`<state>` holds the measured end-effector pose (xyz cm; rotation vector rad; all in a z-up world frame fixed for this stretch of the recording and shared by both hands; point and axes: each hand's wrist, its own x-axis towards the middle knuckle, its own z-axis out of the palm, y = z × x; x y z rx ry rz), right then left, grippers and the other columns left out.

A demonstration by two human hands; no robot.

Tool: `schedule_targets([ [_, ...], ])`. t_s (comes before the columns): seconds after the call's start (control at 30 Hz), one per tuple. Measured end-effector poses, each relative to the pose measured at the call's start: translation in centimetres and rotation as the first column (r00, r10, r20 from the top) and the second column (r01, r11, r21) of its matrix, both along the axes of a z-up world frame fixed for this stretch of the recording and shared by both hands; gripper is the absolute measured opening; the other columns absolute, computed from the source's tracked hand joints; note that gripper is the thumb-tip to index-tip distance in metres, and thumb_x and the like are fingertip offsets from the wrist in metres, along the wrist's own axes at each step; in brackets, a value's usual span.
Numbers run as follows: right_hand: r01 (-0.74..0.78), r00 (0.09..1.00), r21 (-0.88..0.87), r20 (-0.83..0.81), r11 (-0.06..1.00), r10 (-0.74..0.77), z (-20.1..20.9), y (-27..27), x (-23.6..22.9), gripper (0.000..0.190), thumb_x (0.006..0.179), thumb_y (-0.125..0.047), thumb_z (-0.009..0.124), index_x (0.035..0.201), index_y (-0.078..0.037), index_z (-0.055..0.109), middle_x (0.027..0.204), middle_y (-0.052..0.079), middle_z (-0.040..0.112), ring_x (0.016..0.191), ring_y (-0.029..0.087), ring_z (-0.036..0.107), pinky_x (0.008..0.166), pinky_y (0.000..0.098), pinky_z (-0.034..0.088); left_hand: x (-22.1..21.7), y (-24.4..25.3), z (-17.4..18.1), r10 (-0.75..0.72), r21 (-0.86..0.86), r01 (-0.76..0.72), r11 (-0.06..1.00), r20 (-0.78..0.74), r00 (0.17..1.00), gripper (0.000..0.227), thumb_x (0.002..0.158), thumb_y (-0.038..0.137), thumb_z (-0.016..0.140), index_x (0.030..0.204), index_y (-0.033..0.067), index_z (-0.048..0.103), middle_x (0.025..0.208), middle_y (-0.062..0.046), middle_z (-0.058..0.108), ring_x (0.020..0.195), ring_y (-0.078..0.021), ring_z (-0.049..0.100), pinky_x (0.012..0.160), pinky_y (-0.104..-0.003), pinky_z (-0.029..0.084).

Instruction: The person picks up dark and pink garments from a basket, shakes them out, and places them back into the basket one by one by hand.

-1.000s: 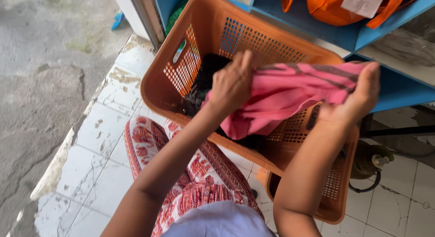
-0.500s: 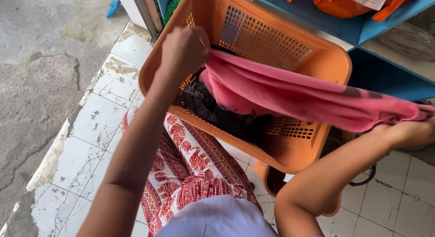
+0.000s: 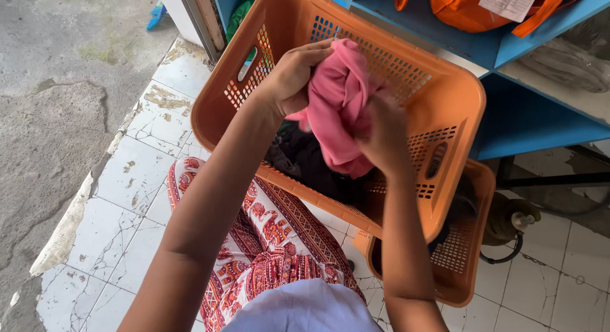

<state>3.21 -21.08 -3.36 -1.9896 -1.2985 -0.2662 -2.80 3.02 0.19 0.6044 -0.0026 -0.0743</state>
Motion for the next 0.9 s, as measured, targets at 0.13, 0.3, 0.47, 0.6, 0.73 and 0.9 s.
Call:
schedule_targets([
  [0.13,0.103,0.945,-0.059,-0.305,0.993,-0.116,-0.5,1.9,-1.2,0.029,0.085,-0.012,0.075,0.111,-0.006,0.066,0.098,0.009,0.070,0.096,0.032,0.069,0.086,0.0430,0.053,-0.7,2.0,-0.2,0.031,0.095,-0.027,0.995,-0.043,0.999,0.024,0.106,0.014,0.049,0.118,0.0006,0.065,0.111,-0.012,0.071,0.103,-0.0236,0.070,0.101,-0.040,0.058],
  [0.3,0.210,0.680,0.447,-0.706,0.869,0.199,0.8,0.8,0.5,0.030,0.117,-0.018,0.064,0.093,-0.001,0.061,0.084,0.003,0.051,0.076,0.010,0.047,0.076,0.0277,0.038,-1.3,7.7,-1.0,0.379,0.422,-0.374,0.826,0.076,0.922,0.019,0.104,0.014,0.054,0.110,0.0029,0.068,0.104,-0.010,0.070,0.096,-0.0217,0.069,0.089,-0.036,0.057],
  [0.47,0.152,0.714,0.523,-0.645,0.839,0.273,3.1,-0.1,2.2,0.020,0.111,-0.026,0.061,0.104,-0.007,0.063,0.099,0.009,0.072,0.095,0.016,0.071,0.087,0.0311,0.056,-1.1,7.2,-1.3,0.521,0.391,-0.478,0.787,-0.007,0.853,0.021,0.102,0.017,0.054,0.109,0.0049,0.070,0.105,-0.007,0.072,0.096,-0.0180,0.071,0.087,-0.033,0.060],
  [0.6,-0.122,0.892,0.255,-0.396,0.959,0.219,2.3,1.7,1.0,0.044,0.092,-0.022,0.081,0.122,-0.003,0.056,0.119,0.014,0.065,0.109,0.021,0.066,0.093,0.0343,0.057,-1.5,3.7,0.8,0.277,0.139,-0.277,0.951,0.023,0.961,0.021,0.102,0.016,0.053,0.110,0.0025,0.067,0.104,-0.009,0.071,0.094,-0.0190,0.070,0.086,-0.036,0.060],
  [0.73,0.048,0.997,0.062,-0.070,0.997,-0.043,-0.6,4.1,-0.5,0.057,0.082,-0.019,0.078,0.129,0.005,0.056,0.114,0.019,0.068,0.104,0.030,0.067,0.089,0.0402,0.055,-2.2,2.5,3.8,0.243,0.084,-0.240,0.967,-0.030,0.969,0.019,0.102,0.015,0.055,0.109,0.0001,0.066,0.105,-0.008,0.071,0.096,-0.0171,0.070,0.089,-0.033,0.060],
  [0.9,0.206,0.933,0.362,-0.354,0.909,-0.070,0.0,5.3,-0.1,0.022,0.108,-0.021,0.056,0.111,-0.003,0.067,0.096,0.004,0.070,0.090,0.015,0.069,0.079,0.0295,0.054,-3.5,5.6,4.4,0.342,0.222,-0.350,0.910,0.075,0.937,0.017,0.096,0.016,0.061,0.105,0.0021,0.063,0.102,-0.007,0.069,0.093,-0.0183,0.070,0.089,-0.036,0.061],
])
